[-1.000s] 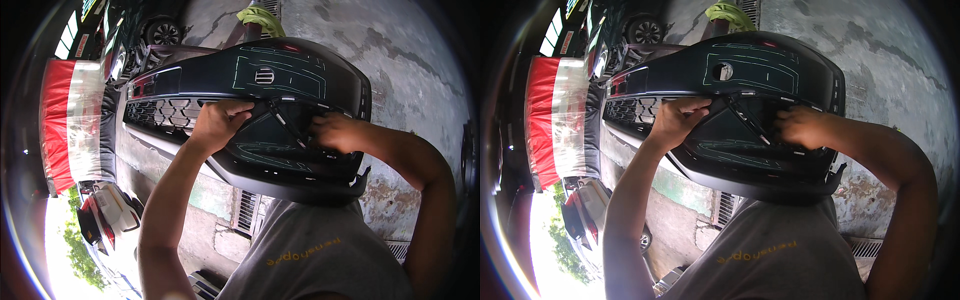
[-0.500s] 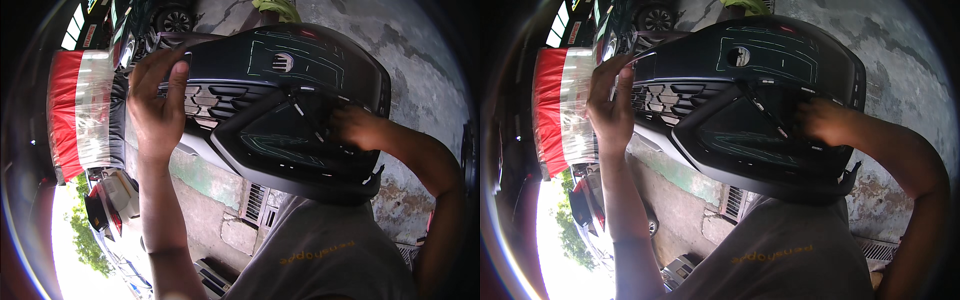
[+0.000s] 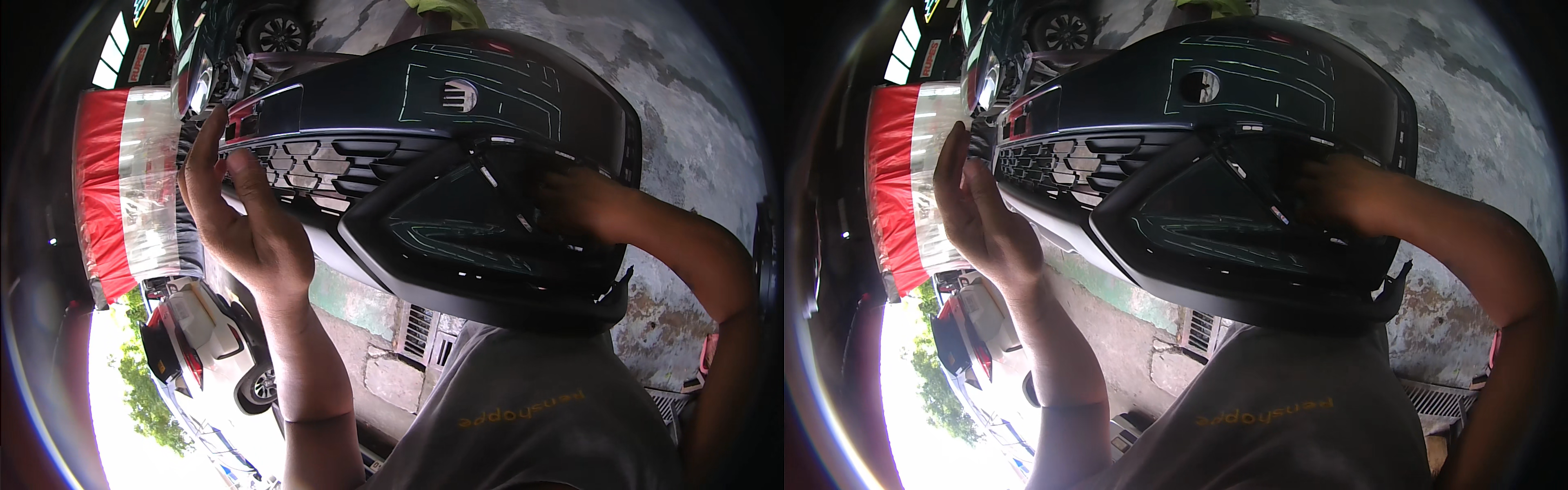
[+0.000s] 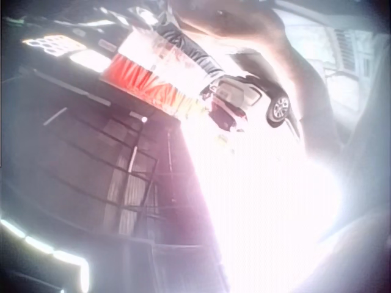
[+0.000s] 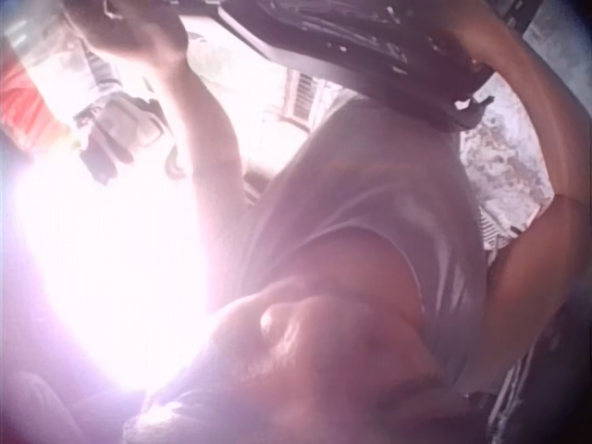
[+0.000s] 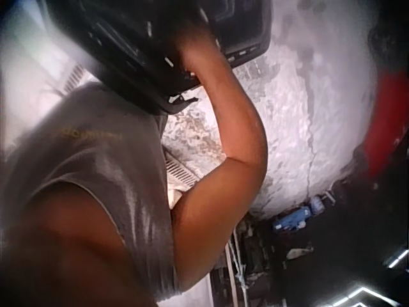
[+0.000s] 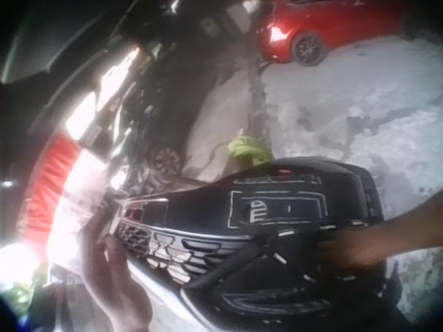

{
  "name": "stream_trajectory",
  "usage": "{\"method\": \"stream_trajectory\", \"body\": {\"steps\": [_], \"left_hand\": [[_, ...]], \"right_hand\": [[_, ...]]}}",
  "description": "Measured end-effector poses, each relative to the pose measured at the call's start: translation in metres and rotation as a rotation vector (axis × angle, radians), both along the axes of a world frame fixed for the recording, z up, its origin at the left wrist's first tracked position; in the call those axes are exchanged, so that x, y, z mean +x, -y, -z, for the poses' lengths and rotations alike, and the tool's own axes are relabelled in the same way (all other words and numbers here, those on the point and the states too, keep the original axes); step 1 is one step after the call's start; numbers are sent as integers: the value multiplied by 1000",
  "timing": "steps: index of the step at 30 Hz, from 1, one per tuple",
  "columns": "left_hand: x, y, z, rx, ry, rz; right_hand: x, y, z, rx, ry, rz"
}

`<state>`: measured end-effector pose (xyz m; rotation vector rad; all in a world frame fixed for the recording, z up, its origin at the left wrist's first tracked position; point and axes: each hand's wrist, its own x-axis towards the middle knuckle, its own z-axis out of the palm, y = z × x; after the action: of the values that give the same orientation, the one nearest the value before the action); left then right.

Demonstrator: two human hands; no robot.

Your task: The person holds a black car bumper and repeatedly aligns and presses its edges and clips, testing fit and orientation. The person flips the bumper over and continues to press along the grille and headlight areas, then sets it down and picks it up again to continue alignment attempts.

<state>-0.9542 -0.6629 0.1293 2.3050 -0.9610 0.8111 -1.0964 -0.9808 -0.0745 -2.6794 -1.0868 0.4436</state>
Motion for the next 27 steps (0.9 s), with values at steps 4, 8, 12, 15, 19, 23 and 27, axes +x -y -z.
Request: {"method": "stream_trajectory", "body": {"steps": [4, 8, 12, 15, 19, 23, 27], "left_hand": [[-3, 18, -7, 51, 45, 24], [12, 26, 51, 81, 100, 62], [16, -12, 90, 552, 53, -23], [40, -7, 90, 352, 8, 23], [35, -9, 82, 252, 76, 43], [35, -17, 85, 85, 120, 135], [-23, -30, 68, 220, 117, 173]], "right_hand": [[6, -7, -10, -126, -83, -30], [4, -6, -19, -98, -59, -26], [2, -12, -8, -128, 75, -79], [9, -9, -13, -198, -27, -61], [-2, -4, -9, -74, 79, 3], [-2, -7, -8, -83, -38, 12], [-24, 16, 44, 180, 240, 42]]}}
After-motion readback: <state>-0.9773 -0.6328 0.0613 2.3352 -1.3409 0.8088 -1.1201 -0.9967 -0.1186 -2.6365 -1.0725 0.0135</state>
